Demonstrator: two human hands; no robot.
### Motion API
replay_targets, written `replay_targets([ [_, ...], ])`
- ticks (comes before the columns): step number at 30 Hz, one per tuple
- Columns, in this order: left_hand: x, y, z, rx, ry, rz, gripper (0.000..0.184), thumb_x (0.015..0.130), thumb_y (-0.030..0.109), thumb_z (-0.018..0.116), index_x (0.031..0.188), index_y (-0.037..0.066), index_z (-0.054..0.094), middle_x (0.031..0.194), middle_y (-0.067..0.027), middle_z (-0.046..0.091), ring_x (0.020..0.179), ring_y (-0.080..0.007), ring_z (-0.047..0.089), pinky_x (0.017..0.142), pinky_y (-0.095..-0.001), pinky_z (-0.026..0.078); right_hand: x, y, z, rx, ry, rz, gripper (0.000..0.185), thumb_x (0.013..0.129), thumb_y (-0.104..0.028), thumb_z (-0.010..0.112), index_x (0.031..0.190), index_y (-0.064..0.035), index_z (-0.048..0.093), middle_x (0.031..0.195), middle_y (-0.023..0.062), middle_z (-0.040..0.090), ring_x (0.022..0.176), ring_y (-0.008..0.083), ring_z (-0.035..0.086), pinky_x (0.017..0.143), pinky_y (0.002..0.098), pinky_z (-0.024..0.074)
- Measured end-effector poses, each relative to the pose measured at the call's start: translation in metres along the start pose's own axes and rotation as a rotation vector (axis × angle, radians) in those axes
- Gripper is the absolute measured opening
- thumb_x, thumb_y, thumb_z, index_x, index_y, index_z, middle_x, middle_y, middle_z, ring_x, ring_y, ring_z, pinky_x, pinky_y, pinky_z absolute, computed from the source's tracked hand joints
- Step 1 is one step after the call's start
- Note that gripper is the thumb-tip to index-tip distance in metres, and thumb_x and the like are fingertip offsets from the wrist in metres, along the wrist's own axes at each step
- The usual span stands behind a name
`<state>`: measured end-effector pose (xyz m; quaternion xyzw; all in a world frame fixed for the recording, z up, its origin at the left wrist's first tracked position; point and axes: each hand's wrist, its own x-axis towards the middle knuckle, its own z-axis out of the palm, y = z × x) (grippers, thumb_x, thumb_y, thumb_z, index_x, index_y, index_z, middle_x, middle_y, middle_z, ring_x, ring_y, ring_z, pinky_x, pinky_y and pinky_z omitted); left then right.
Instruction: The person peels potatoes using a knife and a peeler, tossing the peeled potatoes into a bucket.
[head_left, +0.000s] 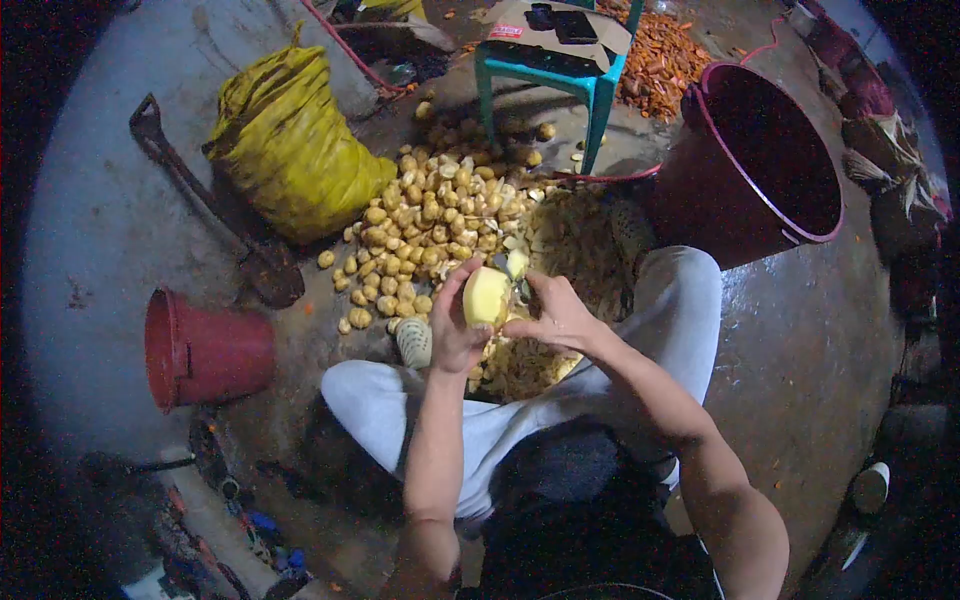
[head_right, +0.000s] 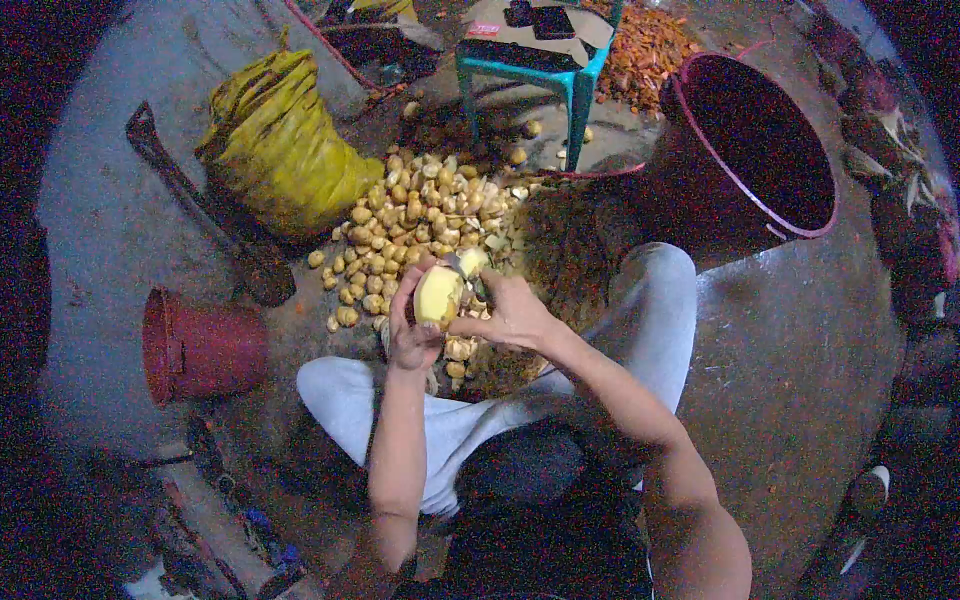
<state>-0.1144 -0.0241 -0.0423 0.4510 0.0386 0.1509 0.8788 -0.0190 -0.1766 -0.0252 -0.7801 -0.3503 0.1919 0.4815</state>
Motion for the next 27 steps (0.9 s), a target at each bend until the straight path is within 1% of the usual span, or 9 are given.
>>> replay_targets([
  [1,-0.001,0.002,0.001,-0.008,-0.053,-0.063,0.096,0.054,0.022,0.091,0.132,-0.001,0.041,0.120,-0.0084,0.055,0.110,-0.0205,0.055,0.098,-0.0332,0.044,-0.001,0.006,0.001,-0.001,0.004,0.002,0.083,0.058,-0.059,0.079,0.098,0.0102,0.056,0.064,0.0214,0.057,0.056,0.0309,0.057,0.058,0.0403,0.0465],
  [6,-0.005,0.011,0.010,-0.012,-0.033,-0.085,0.097,0.052,0.021,0.091,0.132,-0.002,0.041,0.120,-0.0087,0.055,0.111,-0.0202,0.055,0.100,-0.0331,0.042,-0.003,0.011,0.002,0.031,-0.045,-0.014,0.094,0.049,-0.061,0.082,0.103,0.0103,0.055,0.075,0.0231,0.061,0.067,0.0316,0.063,0.065,0.0408,0.0479],
  [13,-0.005,0.011,0.009,0.011,-0.062,-0.108,0.096,0.051,0.021,0.091,0.131,-0.003,0.043,0.121,-0.0090,0.056,0.112,-0.0200,0.055,0.099,-0.0322,0.042,-0.003,0.008,0.000,0.000,-0.085,-0.022,0.098,0.051,-0.063,0.081,0.109,0.0106,0.054,0.080,0.0247,0.062,0.073,0.0348,0.064,0.068,0.0397,0.0488],
  [16,-0.004,0.010,0.012,0.012,-0.047,-0.076,0.097,0.051,0.023,0.092,0.131,-0.002,0.044,0.121,-0.0084,0.056,0.111,-0.0197,0.055,0.098,-0.0320,0.044,-0.006,0.005,0.002,-0.007,0.014,-0.119,0.089,0.055,-0.064,0.079,0.102,0.0084,0.056,0.073,0.0245,0.059,0.067,0.0391,0.062,0.063,0.0402,0.0485],
  [18,-0.004,0.008,0.012,0.024,-0.039,-0.043,0.098,0.051,0.025,0.093,0.131,-0.002,0.044,0.121,-0.0081,0.056,0.111,-0.0194,0.055,0.097,-0.0320,0.044,-0.009,0.001,-0.001,-0.111,-0.067,-0.024,0.073,0.063,-0.062,0.075,0.087,0.0041,0.055,0.061,0.0219,0.053,0.057,0.0415,0.057,0.055,0.0422,0.0463],
  [19,-0.004,0.006,0.011,0.036,-0.015,-0.002,0.098,0.051,0.026,0.094,0.131,-0.001,0.044,0.120,-0.0074,0.056,0.110,-0.0188,0.055,0.096,-0.0321,0.045,-0.011,-0.001,0.000,-0.112,-0.067,-0.026,0.073,0.063,-0.062,0.075,0.087,0.0041,0.055,0.061,0.0219,0.053,0.057,0.0415,0.057,0.055,0.0422,0.0463],
  [21,-0.004,0.004,0.011,0.048,0.010,0.039,0.099,0.050,0.027,0.094,0.131,0.000,0.044,0.119,-0.0067,0.056,0.109,-0.0183,0.056,0.096,-0.0322,0.045,-0.014,-0.005,0.002,-0.225,-0.018,-0.102,0.058,0.075,-0.056,0.068,0.077,-0.0005,0.050,0.052,0.0188,0.048,0.049,0.0411,0.052,0.048,0.0440,0.0431],
  [25,-0.003,0.004,0.012,0.080,0.084,0.075,0.101,0.048,0.030,0.095,0.130,0.001,0.045,0.117,-0.0054,0.056,0.108,-0.0169,0.056,0.094,-0.0314,0.046,-0.017,0.000,0.013,-0.293,0.016,-0.192,0.048,0.083,-0.047,0.063,0.075,-0.0020,0.049,0.050,0.0176,0.047,0.047,0.0404,0.052,0.047,0.0447,0.0426],
  [27,-0.002,0.004,0.012,0.086,0.093,0.063,0.101,0.047,0.031,0.095,0.130,0.001,0.045,0.116,-0.0051,0.057,0.108,-0.0165,0.055,0.094,-0.0310,0.046,-0.016,-0.002,0.013,-0.369,-0.036,-0.218,0.050,0.087,-0.050,0.056,0.091,-0.0005,0.058,0.055,0.0225,0.055,0.051,0.0419,0.057,0.050,0.0481,0.0472],
])
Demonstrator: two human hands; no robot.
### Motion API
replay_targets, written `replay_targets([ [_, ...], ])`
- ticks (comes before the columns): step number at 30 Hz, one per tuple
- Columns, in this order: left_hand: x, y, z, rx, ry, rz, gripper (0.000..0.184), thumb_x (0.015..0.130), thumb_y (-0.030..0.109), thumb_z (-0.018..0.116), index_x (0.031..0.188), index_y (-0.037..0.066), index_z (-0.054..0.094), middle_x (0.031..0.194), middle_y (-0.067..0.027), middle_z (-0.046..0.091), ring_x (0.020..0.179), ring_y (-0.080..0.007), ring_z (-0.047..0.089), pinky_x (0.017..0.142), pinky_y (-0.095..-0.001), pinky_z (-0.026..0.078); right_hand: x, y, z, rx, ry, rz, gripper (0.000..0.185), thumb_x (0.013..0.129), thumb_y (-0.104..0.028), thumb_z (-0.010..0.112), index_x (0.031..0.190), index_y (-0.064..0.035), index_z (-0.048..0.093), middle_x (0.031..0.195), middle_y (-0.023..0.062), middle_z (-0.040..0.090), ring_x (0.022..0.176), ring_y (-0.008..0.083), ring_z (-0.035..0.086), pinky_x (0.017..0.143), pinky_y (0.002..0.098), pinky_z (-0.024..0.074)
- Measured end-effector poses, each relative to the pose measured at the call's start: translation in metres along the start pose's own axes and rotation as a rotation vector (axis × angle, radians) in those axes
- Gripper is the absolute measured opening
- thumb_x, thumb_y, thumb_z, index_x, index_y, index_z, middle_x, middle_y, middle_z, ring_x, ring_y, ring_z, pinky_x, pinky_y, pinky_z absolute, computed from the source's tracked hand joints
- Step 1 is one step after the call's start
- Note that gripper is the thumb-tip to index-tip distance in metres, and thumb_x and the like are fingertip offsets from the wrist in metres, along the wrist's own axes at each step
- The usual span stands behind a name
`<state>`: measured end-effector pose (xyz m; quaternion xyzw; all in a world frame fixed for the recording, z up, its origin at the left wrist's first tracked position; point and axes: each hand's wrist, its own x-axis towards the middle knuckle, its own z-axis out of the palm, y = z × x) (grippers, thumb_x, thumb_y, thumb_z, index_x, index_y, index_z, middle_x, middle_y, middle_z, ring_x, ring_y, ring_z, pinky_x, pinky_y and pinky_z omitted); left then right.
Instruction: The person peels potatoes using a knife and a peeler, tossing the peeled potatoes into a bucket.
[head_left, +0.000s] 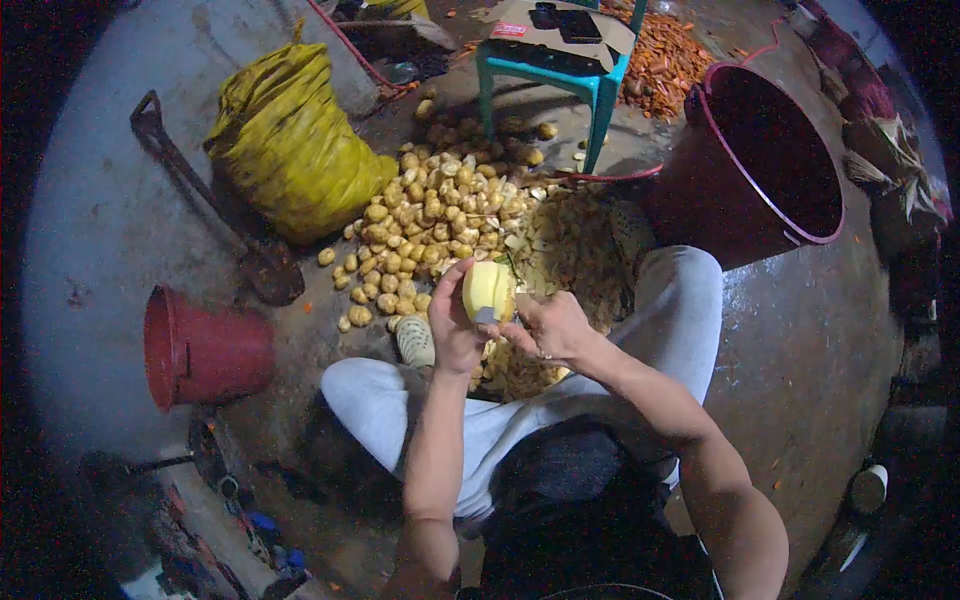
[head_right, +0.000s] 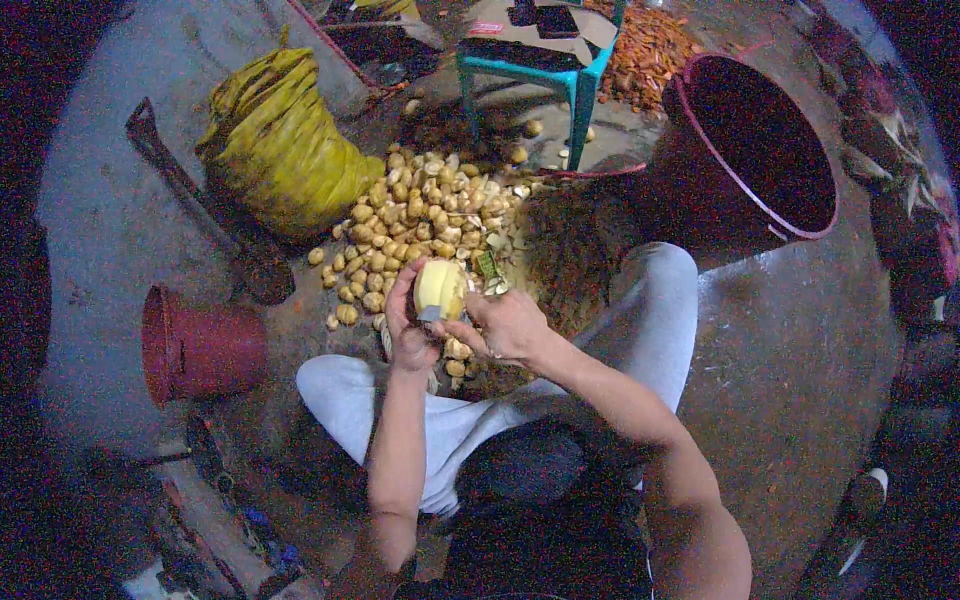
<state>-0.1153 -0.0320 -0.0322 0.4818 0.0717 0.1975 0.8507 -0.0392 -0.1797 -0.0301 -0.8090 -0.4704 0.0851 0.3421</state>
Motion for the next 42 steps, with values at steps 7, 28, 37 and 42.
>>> replay_targets([
  [7,0.000,0.000,0.002,-0.095,-0.033,-0.051,0.099,0.050,0.039,0.093,0.128,0.000,0.045,0.116,-0.0042,0.056,0.106,-0.0160,0.055,0.092,-0.0297,0.046,0.012,0.004,-0.014,0.429,0.072,0.218,0.092,0.053,-0.065,0.079,0.100,0.0104,0.055,0.065,0.0184,0.059,0.058,0.0287,0.062,0.057,0.0388,0.0481],
  [28,-0.001,-0.008,0.010,-0.083,0.025,-0.016,0.101,0.047,0.043,0.093,0.127,0.004,0.044,0.116,-0.0022,0.054,0.108,-0.0152,0.053,0.094,-0.0304,0.044,0.006,0.001,-0.009,0.299,0.050,0.135,0.061,0.077,-0.057,0.066,0.081,0.0032,0.059,0.050,0.0176,0.051,0.045,0.0339,0.056,0.047,0.0415,0.0455],
  [37,0.001,-0.018,-0.006,-0.070,0.012,0.006,0.094,0.053,0.026,0.092,0.129,0.003,0.043,0.119,-0.0037,0.052,0.112,-0.0174,0.051,0.097,-0.0319,0.043,0.002,0.007,-0.002,-0.060,0.071,-0.023,0.032,0.082,-0.034,0.063,0.100,-0.0071,0.064,0.052,0.0155,0.050,0.045,0.0323,0.055,0.048,0.0383,0.0454],
  [42,0.000,-0.005,0.002,-0.184,0.048,-0.141,0.099,0.054,0.029,0.092,0.133,0.002,0.040,0.120,-0.0049,0.052,0.111,-0.0174,0.052,0.095,-0.0307,0.044,0.010,0.010,-0.001,0.438,0.052,0.205,0.063,0.075,-0.058,0.066,0.087,0.0036,0.059,0.054,0.0192,0.053,0.052,0.0342,0.059,0.053,0.0418,0.0462],
])
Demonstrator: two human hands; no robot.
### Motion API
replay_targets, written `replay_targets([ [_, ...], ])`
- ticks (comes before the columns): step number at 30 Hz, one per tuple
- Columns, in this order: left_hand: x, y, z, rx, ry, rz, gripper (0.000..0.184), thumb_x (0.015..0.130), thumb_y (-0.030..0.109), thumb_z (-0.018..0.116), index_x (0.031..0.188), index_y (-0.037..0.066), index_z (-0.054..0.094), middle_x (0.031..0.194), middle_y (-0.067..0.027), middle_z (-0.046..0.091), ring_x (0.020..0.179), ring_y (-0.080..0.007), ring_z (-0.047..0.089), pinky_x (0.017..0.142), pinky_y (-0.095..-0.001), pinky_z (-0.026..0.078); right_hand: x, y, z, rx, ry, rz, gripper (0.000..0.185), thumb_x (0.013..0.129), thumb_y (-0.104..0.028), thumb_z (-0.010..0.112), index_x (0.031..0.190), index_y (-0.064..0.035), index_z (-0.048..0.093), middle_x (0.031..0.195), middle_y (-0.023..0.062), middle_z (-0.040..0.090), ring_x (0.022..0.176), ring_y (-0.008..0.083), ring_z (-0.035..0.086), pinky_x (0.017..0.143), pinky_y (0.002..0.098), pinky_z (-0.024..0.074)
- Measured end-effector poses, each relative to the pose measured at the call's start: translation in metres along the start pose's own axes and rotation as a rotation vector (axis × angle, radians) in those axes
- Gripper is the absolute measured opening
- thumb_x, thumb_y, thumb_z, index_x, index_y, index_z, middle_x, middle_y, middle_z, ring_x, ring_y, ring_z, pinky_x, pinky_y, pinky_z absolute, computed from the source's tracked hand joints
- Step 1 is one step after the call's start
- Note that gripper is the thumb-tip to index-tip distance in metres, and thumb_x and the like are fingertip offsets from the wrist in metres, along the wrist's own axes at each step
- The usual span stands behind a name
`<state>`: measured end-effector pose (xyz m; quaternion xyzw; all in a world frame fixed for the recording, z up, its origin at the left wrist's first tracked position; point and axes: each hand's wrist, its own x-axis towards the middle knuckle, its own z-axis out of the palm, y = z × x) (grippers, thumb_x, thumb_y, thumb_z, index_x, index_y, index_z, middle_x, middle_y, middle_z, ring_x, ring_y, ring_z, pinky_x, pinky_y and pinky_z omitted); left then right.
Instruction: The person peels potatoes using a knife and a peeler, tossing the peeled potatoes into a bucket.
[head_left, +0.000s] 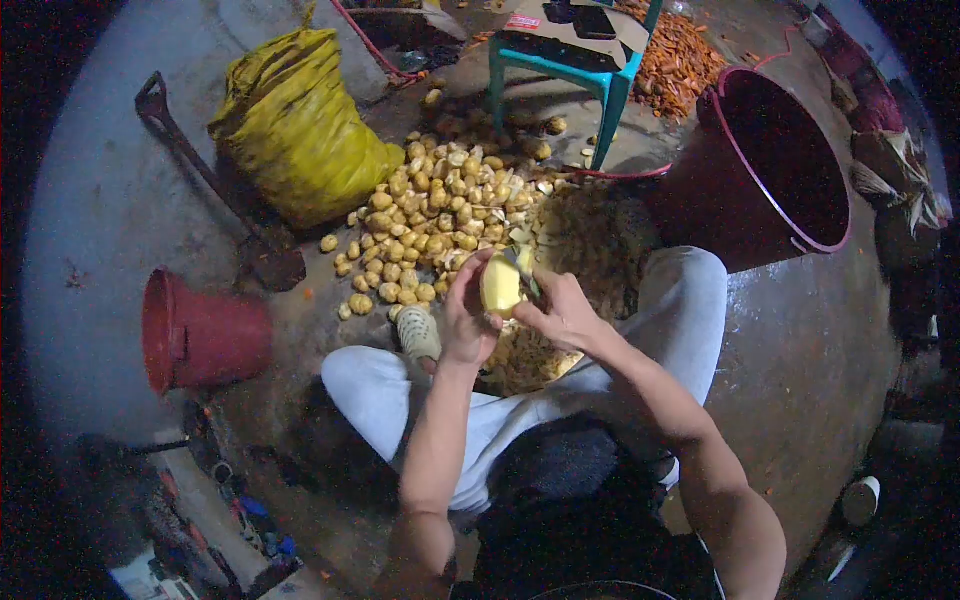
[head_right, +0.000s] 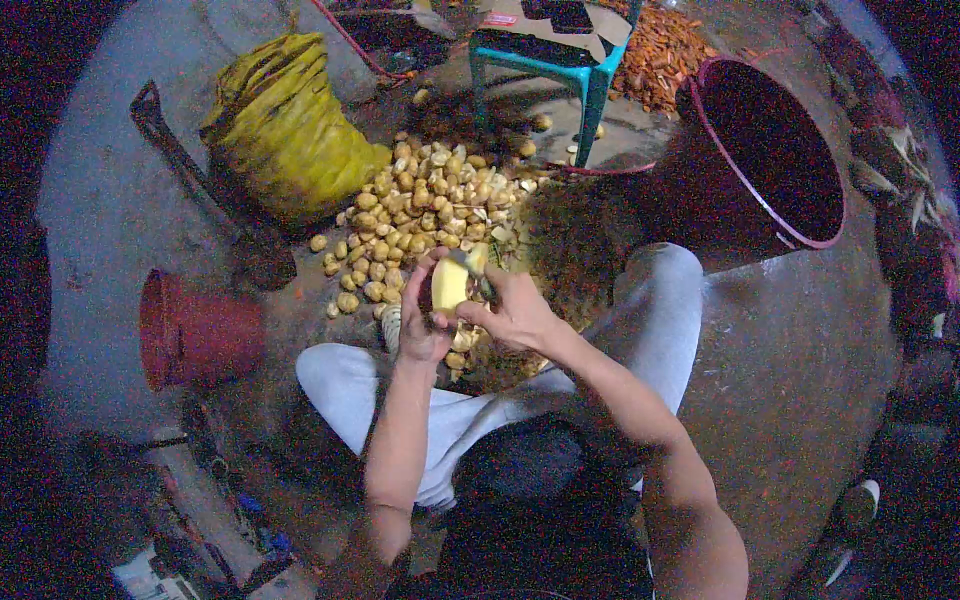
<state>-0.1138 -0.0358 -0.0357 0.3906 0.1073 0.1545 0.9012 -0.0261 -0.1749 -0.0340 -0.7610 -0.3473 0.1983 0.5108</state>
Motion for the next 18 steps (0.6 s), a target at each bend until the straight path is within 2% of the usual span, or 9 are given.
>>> replay_targets([
  [1,0.001,-0.004,-0.007,0.010,-0.051,-0.025,0.100,0.053,0.030,0.092,0.133,0.001,0.039,0.119,-0.0049,0.052,0.109,-0.0173,0.053,0.095,-0.0301,0.045,0.003,0.004,-0.002,-0.045,-0.004,0.001,0.071,0.069,-0.062,0.069,0.088,0.0060,0.058,0.058,0.0196,0.054,0.055,0.0325,0.059,0.054,0.0410,0.0459],
  [2,0.003,-0.006,-0.012,0.019,-0.103,-0.054,0.102,0.053,0.031,0.092,0.134,0.001,0.039,0.119,-0.0049,0.053,0.108,-0.0171,0.054,0.094,-0.0295,0.046,0.005,0.007,-0.004,-0.044,-0.001,0.008,0.071,0.069,-0.062,0.069,0.088,0.0060,0.058,0.058,0.0196,0.054,0.055,0.0325,0.059,0.054,0.0410,0.0459],
  [4,0.003,-0.004,-0.007,0.004,-0.123,-0.070,0.101,0.053,0.033,0.092,0.133,0.000,0.040,0.119,-0.0051,0.054,0.107,-0.0167,0.055,0.093,-0.0293,0.046,0.007,0.005,-0.009,-0.081,-0.011,-0.049,0.087,0.055,-0.068,0.076,0.088,0.0098,0.055,0.064,0.0209,0.056,0.058,0.0309,0.059,0.056,0.0405,0.0463],
  [8,-0.002,0.002,-0.003,0.026,-0.137,-0.091,0.102,0.051,0.033,0.093,0.132,-0.001,0.042,0.120,-0.0057,0.055,0.109,-0.0166,0.055,0.095,-0.0290,0.046,0.004,0.010,-0.006,-0.094,-0.002,-0.049,0.092,0.050,-0.071,0.077,0.087,0.0103,0.054,0.065,0.0213,0.056,0.058,0.0300,0.057,0.057,0.0402,0.0463],
  [14,-0.003,0.004,-0.007,0.057,-0.219,-0.110,0.100,0.050,0.030,0.094,0.131,-0.001,0.043,0.119,-0.0061,0.056,0.109,-0.0170,0.056,0.095,-0.0298,0.045,0.002,-0.001,-0.013,-0.094,-0.014,-0.120,0.093,0.049,-0.071,0.078,0.088,0.0112,0.054,0.067,0.0238,0.058,0.061,0.0352,0.061,0.060,0.0420,0.0483],
  [16,-0.003,0.005,-0.006,0.061,-0.238,-0.136,0.099,0.051,0.030,0.093,0.131,-0.001,0.043,0.118,-0.0063,0.056,0.108,-0.0172,0.056,0.095,-0.0300,0.045,0.000,-0.002,-0.014,-0.111,-0.053,-0.043,0.089,0.047,-0.062,0.083,0.093,0.0083,0.055,0.068,0.0177,0.056,0.061,0.0253,0.058,0.059,0.0374,0.0463],
  [18,-0.002,0.004,-0.005,0.058,-0.233,-0.107,0.098,0.051,0.031,0.093,0.130,-0.001,0.044,0.118,-0.0068,0.057,0.108,-0.0178,0.057,0.095,-0.0304,0.045,0.000,-0.001,-0.013,-0.121,-0.033,-0.054,0.090,0.047,-0.063,0.083,0.094,0.0079,0.056,0.065,0.0162,0.055,0.058,0.0243,0.057,0.058,0.0370,0.0458],
])
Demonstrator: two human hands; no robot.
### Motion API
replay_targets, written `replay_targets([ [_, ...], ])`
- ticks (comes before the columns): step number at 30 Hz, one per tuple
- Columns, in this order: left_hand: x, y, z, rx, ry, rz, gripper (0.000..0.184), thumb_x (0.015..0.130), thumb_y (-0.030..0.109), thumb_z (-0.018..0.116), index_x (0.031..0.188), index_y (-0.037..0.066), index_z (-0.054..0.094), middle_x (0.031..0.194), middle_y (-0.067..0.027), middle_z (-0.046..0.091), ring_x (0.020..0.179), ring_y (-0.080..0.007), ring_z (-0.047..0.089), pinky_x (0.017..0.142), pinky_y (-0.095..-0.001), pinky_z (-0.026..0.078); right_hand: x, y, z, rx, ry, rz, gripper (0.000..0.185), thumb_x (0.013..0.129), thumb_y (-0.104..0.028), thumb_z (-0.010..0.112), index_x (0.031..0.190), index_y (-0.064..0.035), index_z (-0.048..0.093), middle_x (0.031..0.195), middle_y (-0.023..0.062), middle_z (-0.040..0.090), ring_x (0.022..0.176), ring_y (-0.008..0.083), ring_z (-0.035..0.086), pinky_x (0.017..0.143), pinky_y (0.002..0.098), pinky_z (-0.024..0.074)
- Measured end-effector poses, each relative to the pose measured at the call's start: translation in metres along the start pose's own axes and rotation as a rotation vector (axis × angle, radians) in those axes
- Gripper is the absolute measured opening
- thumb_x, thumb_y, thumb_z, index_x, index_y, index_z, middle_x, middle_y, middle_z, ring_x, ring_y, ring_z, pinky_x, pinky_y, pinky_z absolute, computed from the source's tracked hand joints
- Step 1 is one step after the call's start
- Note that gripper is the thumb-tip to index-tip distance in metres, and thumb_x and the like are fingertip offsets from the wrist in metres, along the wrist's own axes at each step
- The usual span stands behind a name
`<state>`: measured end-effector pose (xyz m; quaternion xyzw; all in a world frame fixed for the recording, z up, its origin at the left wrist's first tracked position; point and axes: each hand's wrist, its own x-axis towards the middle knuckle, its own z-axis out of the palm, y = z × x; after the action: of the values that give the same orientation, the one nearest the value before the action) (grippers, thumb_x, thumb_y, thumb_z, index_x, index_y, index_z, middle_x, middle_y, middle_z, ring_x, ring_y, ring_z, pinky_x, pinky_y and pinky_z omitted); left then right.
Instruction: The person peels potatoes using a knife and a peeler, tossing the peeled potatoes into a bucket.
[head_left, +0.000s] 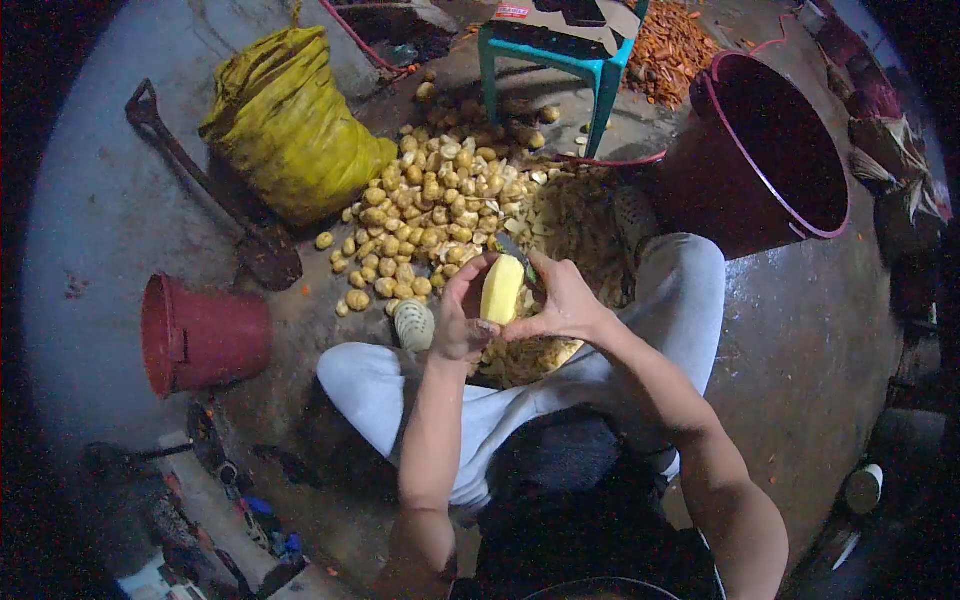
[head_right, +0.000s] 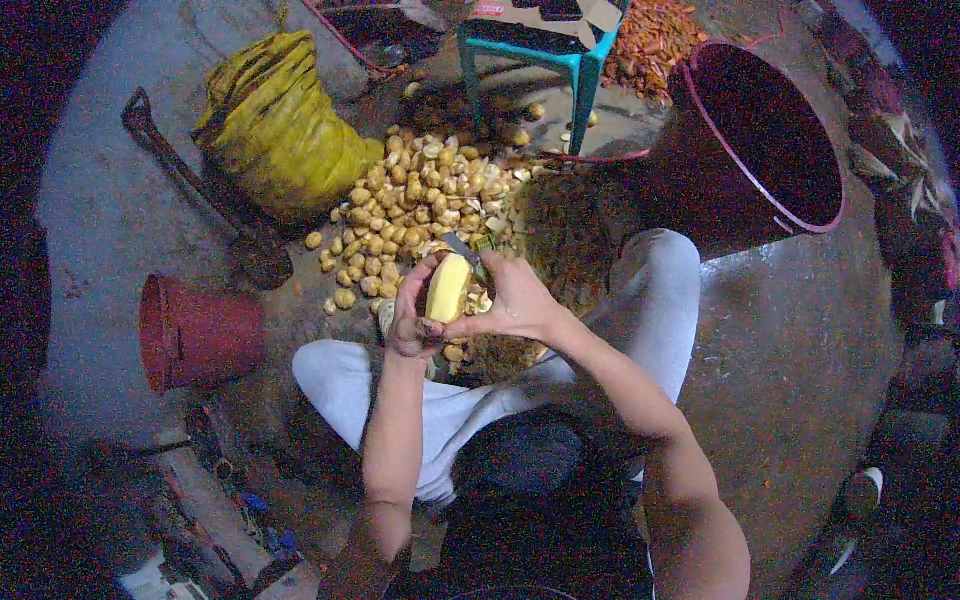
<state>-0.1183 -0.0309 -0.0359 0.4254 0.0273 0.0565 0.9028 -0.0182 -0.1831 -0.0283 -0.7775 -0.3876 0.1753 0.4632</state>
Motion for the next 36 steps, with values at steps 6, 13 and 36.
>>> replay_targets([
  [6,-0.001,0.003,0.015,-0.079,-0.001,0.021,0.099,0.053,0.034,0.093,0.131,-0.001,0.043,0.117,-0.0069,0.057,0.109,-0.0182,0.057,0.095,-0.0312,0.046,-0.005,-0.009,0.000,0.008,0.024,-0.021,0.084,0.054,-0.069,0.076,0.086,0.0068,0.058,0.064,0.0239,0.058,0.060,0.0383,0.062,0.059,0.0421,0.0497],
  [13,0.001,-0.007,-0.005,0.092,0.200,0.073,0.103,0.049,0.033,0.089,0.134,0.001,0.040,0.121,-0.0081,0.056,0.113,-0.0220,0.055,0.101,-0.0357,0.045,-0.012,-0.013,0.013,-0.312,0.098,-0.093,0.056,0.075,-0.058,0.068,0.089,-0.0041,0.060,0.052,0.0191,0.055,0.051,0.0375,0.061,0.053,0.0446,0.0504],
  [36,-0.002,-0.002,-0.001,-0.013,-0.030,0.090,0.104,0.046,0.028,0.095,0.132,0.001,0.043,0.123,-0.0046,0.055,0.115,-0.0172,0.053,0.098,-0.0316,0.043,-0.009,-0.013,0.000,0.019,0.078,-0.081,0.083,0.051,-0.069,0.079,0.083,0.0032,0.056,0.055,0.0148,0.046,0.048,0.0247,0.045,0.051,0.0369,0.0420],
])
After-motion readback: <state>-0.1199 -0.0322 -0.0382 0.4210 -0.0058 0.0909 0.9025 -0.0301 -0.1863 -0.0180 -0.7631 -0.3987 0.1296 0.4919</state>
